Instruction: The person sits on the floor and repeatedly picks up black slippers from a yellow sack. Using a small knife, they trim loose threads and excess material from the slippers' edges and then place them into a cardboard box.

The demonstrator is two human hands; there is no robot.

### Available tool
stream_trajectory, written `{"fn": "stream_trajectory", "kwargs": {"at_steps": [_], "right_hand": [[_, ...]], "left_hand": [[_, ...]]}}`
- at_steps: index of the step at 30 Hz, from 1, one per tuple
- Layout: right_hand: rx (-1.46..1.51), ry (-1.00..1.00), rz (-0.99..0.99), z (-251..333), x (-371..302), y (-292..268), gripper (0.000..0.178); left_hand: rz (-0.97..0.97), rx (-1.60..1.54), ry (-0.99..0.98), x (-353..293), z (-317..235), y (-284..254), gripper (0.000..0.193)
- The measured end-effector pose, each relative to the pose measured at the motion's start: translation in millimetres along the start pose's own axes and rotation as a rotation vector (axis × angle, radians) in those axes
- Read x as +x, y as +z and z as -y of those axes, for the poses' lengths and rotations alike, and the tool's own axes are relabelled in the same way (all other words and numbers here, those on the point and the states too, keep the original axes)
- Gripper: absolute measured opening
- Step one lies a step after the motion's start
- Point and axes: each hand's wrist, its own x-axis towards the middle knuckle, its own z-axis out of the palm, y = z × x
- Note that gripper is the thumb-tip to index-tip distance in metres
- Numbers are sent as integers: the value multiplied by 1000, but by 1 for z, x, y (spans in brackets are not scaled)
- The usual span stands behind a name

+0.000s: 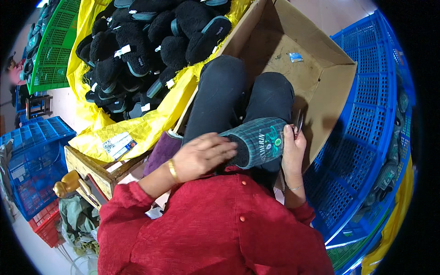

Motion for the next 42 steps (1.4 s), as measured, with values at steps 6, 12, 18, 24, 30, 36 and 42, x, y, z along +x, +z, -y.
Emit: {"fn": "stream_trajectory", "kwargs": {"at_steps": [6, 12, 18, 24, 30, 36, 42], "right_hand": [[342, 70, -140, 9, -4, -17, 18], [251, 66, -69, 36, -9, -16, 30], [182, 199, 58, 50, -11, -29, 33], [220, 237, 135, 52, -5, -32, 25], [565, 236, -154, 47, 5, -113, 40], [-119, -403, -626, 65, 2, -265, 42], [615, 43, -499, 87, -23, -158, 29]], "left_hand": [[-296, -727, -717, -31, -29, -8, 66], [-551, -1266, -697, 9, -26, -4, 52], [-532, -1476, -701, 11, -10, -3, 39], [-543, -1584, -696, 5, 0, 1, 38], [-518, -1344, -693, 12, 37, -4, 38], [-1011, -843, -855, -5, 127, -17, 21], [-1240, 92, -1248, -28, 225, -27, 41]]}}
